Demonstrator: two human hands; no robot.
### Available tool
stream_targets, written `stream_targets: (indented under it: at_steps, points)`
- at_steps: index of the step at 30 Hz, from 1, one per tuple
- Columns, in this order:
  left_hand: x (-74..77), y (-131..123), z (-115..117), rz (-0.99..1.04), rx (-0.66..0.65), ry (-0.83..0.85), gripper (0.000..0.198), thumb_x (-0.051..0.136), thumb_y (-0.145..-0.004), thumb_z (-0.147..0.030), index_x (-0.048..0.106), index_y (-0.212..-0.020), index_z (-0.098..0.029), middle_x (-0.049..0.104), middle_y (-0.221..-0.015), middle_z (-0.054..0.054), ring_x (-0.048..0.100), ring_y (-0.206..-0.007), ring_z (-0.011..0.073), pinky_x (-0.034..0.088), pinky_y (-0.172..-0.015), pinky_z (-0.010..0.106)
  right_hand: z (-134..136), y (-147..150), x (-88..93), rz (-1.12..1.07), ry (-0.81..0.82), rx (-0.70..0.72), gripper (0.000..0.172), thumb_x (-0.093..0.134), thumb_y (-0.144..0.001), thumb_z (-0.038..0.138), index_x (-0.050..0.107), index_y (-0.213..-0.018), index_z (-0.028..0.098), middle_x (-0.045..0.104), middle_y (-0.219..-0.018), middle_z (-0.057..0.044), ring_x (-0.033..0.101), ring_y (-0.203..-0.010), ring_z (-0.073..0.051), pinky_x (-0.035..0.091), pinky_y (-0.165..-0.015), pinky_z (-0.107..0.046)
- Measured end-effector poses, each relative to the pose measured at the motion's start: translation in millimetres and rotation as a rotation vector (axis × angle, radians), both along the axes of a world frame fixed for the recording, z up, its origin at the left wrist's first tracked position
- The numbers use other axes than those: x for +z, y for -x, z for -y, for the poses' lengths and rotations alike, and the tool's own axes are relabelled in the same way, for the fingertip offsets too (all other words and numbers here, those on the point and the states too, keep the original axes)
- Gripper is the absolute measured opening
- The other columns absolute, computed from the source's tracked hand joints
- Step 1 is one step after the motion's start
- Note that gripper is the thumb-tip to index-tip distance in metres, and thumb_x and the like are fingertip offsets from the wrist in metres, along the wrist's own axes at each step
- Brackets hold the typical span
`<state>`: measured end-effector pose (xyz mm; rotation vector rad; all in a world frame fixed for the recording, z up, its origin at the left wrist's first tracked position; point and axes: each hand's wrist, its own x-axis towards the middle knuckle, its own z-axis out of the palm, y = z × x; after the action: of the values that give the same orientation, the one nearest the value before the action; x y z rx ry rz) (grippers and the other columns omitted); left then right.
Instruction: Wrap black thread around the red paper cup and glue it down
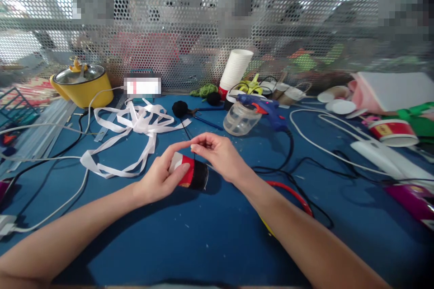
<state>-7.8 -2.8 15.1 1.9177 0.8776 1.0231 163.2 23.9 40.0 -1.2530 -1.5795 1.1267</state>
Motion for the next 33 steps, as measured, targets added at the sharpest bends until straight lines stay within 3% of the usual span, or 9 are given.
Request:
stream_targets:
  at_steps: [8, 26, 29, 33]
  points:
    - [0.0, 2.3, 0.4, -0.021, 0.019, -0.09, 0.036, 0.046, -0.087, -0.025, 0.042, -0.122, -0.018, 0.053, -0.064, -0.002, 0.051, -0.06, 0.0125, 0.041, -0.055, 0.022, 0.9, 0.5, -3.3, -0.013, 0.041, 0.031, 0.008, 0.062, -0.071, 0.025, 0.061, -0.076, 0.019, 0.062, -0.069, 0.001, 0.057, -0.065, -0.012, 0.046, -0.067, -0.029]
    - [-7.3, 4.9, 0.9, 0.051, -0.04, -0.111, 0.036, 0.048, -0.087, -0.024, 0.042, -0.121, -0.017, 0.051, -0.062, -0.004, 0.041, -0.047, 0.0063, 0.035, -0.046, 0.017, 4.7, 4.8, 0.6, -0.007, 0.105, 0.025, 0.002, 0.061, -0.071, 0.018, 0.061, -0.073, 0.019, 0.061, -0.065, 0.003, 0.055, -0.061, -0.011, 0.044, -0.061, -0.026]
    - [-4.2, 2.8, 1.8, 0.088, -0.027, -0.058, 0.035, 0.049, -0.087, -0.024, 0.044, -0.12, -0.017, 0.051, -0.063, -0.004, 0.041, -0.048, 0.0063, 0.035, -0.047, 0.017, 3.4, 4.4, 0.5, 0.036, 0.097, 0.032, 0.003, 0.059, -0.075, 0.019, 0.062, -0.076, 0.019, 0.062, -0.068, 0.002, 0.057, -0.064, -0.012, 0.045, -0.063, -0.026]
    - [0.1, -1.7, -1.2, 0.204, 0.065, 0.194, 0.035, 0.049, -0.086, -0.029, 0.045, -0.119, -0.017, 0.047, -0.06, -0.005, 0.041, -0.049, 0.0067, 0.036, -0.047, 0.017, -1.4, 1.0, 0.7, 0.117, 0.115, -0.012, 0.015, 0.05, -0.084, 0.023, 0.06, -0.093, 0.017, 0.065, -0.076, -0.003, 0.061, -0.072, -0.015, 0.047, -0.07, -0.029]
